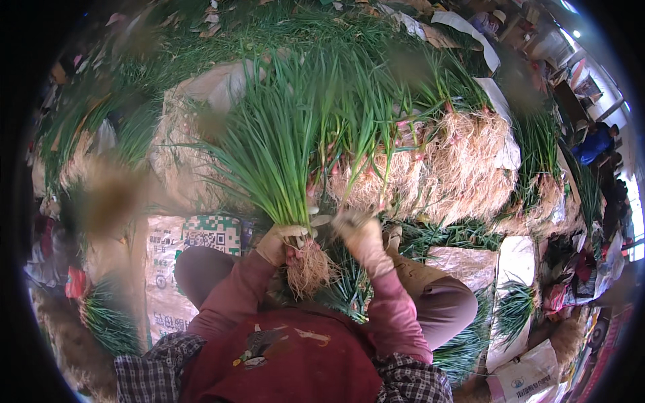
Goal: The person bundles green scallions together, cleaning the stalks by hand and using a large sheet to gather and organize them.
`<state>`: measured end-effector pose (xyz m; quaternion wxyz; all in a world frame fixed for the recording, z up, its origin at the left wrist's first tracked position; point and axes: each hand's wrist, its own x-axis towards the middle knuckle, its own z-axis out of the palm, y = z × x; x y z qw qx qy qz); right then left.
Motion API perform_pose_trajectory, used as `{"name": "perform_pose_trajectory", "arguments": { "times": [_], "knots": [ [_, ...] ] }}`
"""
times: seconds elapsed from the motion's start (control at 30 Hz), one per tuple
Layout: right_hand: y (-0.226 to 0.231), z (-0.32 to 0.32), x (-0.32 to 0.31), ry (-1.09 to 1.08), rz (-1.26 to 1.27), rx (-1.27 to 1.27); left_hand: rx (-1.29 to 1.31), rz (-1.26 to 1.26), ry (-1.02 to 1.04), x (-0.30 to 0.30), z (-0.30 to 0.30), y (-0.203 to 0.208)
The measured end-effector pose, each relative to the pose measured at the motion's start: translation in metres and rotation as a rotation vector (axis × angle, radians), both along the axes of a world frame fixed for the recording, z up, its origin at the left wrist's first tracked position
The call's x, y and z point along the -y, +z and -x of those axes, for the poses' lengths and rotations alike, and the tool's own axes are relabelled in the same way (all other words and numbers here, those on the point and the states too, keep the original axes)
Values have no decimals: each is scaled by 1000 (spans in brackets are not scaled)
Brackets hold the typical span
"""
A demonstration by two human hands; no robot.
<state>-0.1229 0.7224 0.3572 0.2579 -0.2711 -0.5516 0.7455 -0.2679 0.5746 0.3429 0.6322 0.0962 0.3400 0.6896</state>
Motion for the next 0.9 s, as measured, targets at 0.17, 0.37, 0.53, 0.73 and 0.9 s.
{"name": "perform_pose_trajectory", "arguments": {
  "times": [0.17,0.37,0.53,0.73,0.9],
  "knots": [
    [5,-7,9,215,-139,385,-79,87,-129,3,5,-6],
    [-16,20,14,-7,-298,127,-139,112,-153,-4,3,8],
    [-31,18,24,-101,-305,326,-108,154,-162,0,3,-2],
    [-11,-37,8,290,-877,855,-17,18,-68,2,-4,11],
    [-31,-30,-55,-321,-850,1117,-22,43,-104,-4,-6,-6]
  ]
}}
